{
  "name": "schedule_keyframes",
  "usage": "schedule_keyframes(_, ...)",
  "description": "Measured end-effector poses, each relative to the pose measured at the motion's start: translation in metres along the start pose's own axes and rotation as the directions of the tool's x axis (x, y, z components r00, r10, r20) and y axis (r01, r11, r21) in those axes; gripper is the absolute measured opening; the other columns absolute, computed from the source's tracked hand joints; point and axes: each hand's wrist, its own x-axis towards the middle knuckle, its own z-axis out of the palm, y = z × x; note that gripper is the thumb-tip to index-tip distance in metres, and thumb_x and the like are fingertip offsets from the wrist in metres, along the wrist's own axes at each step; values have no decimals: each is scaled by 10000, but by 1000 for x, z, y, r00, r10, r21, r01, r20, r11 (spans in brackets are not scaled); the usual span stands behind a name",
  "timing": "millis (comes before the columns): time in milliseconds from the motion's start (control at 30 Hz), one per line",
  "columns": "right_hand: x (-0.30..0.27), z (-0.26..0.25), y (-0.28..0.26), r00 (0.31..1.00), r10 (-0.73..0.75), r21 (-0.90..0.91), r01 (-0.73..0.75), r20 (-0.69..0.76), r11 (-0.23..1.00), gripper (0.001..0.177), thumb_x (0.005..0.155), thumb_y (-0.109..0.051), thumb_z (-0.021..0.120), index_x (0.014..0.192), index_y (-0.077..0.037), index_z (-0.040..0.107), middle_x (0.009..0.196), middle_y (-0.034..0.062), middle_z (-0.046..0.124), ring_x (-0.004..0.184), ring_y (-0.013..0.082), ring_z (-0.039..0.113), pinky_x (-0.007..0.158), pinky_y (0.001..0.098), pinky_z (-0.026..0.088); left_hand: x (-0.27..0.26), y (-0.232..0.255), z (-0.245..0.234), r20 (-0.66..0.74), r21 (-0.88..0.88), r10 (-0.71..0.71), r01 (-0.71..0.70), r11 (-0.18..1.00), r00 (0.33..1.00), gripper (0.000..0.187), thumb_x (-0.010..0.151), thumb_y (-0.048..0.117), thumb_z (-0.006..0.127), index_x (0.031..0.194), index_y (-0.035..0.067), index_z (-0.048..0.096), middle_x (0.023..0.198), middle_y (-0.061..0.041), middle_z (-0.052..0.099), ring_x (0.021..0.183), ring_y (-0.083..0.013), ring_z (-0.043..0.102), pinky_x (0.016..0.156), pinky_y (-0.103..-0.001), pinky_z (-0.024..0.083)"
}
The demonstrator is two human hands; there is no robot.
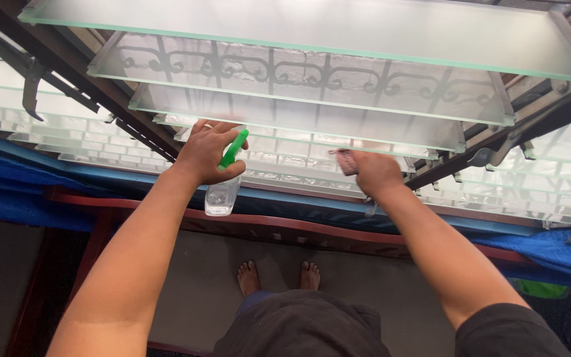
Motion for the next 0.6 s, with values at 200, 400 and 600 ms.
schedule_keyframes(200,30,7,-42,975,214,-157,-203,58,966,349,834,-154,630,1171,-214,700,1179,129,709,1128,365,651,1006,598,431,3,0,-2,17,-4,-35,35,999,999,369,697,316,704,1045,198,681,1189,-72,679,1189,-299,604,1111,-431,317)
schedule_keyframes(400,24,20,-50,997,-9,-7,9,-76,1000,303,869,-91,602,1139,-179,709,1103,104,749,1071,346,693,934,504,505,3,-7,-4,-28,-57,4,-6,998,1000,346,699,295,695,1030,197,683,1200,-62,692,1118,-284,637,1100,-423,327)
schedule_keyframes(600,-10,-5,-14,986,68,13,-67,-150,998,375,808,-75,625,1143,-211,727,1043,93,764,1052,341,696,946,463,512,1,-14,-1,-51,-81,32,-36,996,998,358,690,306,707,1032,201,681,1195,-81,686,1087,-295,652,1066,-418,339)
